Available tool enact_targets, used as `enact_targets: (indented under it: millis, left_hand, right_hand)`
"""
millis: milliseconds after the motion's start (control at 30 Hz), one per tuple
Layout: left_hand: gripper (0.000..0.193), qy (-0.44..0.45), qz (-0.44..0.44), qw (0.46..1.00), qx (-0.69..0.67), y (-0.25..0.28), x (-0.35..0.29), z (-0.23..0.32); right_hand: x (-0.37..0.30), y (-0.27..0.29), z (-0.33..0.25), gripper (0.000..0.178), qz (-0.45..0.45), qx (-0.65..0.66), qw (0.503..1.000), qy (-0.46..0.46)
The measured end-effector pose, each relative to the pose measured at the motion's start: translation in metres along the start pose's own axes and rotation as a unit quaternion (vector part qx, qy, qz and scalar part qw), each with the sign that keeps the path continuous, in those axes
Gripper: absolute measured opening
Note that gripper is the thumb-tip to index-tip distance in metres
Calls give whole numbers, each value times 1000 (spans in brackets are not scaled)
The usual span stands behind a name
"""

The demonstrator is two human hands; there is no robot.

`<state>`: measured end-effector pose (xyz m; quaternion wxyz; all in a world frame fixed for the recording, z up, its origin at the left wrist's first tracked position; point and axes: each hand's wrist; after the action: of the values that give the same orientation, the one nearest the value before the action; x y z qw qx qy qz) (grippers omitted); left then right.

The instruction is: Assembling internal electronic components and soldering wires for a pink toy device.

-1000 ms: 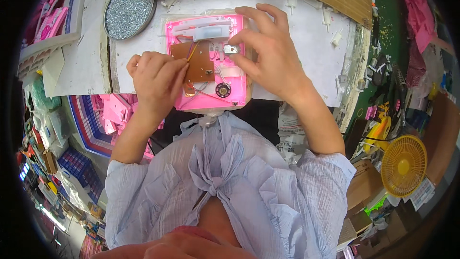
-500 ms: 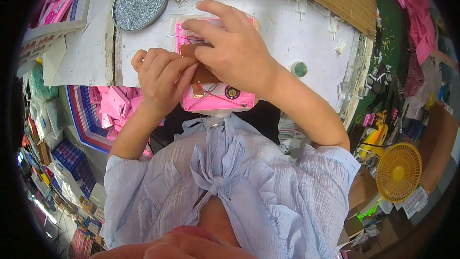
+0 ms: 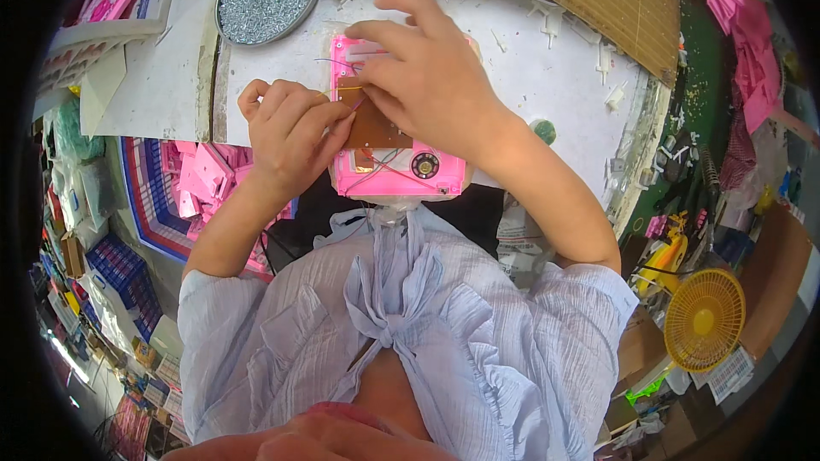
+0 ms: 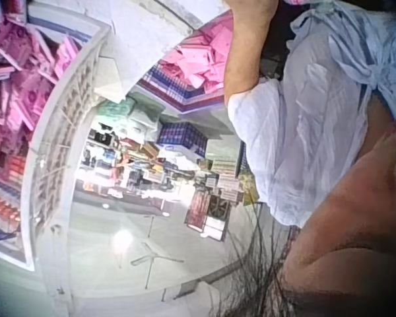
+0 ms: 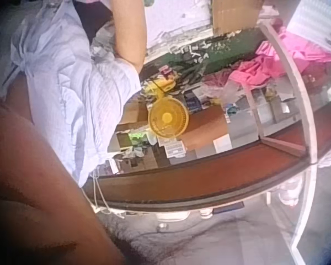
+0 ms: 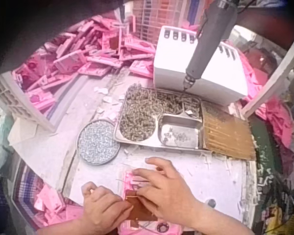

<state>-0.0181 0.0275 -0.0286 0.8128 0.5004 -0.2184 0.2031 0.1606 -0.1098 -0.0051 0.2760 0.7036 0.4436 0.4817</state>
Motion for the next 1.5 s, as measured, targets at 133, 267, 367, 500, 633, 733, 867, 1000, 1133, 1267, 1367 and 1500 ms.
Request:
enact_targets:
  millis: [133, 267, 367, 500, 633, 733, 867, 1000, 1133, 1267, 1367, 1500]
  left_hand:
    - [26, -39, 4, 999, 17, 4, 3, -5]
    - [26, -49, -3, 999, 14, 4, 1, -7]
    - [25, -37, -1, 999, 5, 3, -2, -7]
    - [25, -21, 12, 1000, -7, 2, -3, -6]
    - [20, -16, 25, 1000, 2, -1, -5, -6]
    - [19, 4, 32, 999, -16, -5, -5, -7]
    - [19, 85, 9, 994, -73, -6, -9, -9]
    - [23, 123, 14, 992, -24, 1, 5, 3]
    - [27, 65, 79, 977, -187, 3, 38, 50]
    - [24, 151, -90, 948, -267, -15, 63, 52]
    - [20, 193, -106, 915, -337, -26, 69, 44]
    - [13, 274, -150, 871, -380, -23, 78, 42]
  right_hand:
    - [14, -2, -2, 20, -2, -28, 999, 21]
    - [20, -12, -14, 14, 20, -100, 994, 32]
    - [27, -19, -21, 13, 17, -148, 988, 27]
    - [37, -22, -28, 15, -28, -176, 984, 5]
    - [42, -26, -28, 15, -61, -200, 978, 6]
    - [36, -21, -15, 12, 10, -147, 987, 68]
    - [-2, 10, -19, 12, 60, -64, 995, 39]
    - [-45, 29, -10, 22, 91, -31, 993, -67]
    - [-70, 10, -6, 20, 180, 101, 960, -191]
    - [-70, 10, -7, 18, 220, 148, 942, -208]
    - [-68, 14, -4, 18, 225, 159, 941, -195]
    - [-75, 16, -3, 16, 218, 209, 924, -233]
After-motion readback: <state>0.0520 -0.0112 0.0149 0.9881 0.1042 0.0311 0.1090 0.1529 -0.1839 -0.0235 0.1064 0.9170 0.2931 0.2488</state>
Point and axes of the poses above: each hand's wrist, its own x-axis towards the middle knuckle, its own y-axis out of the back of the hand, z = x × y, and after that the axes turned 5 degrees about -x, right-handed
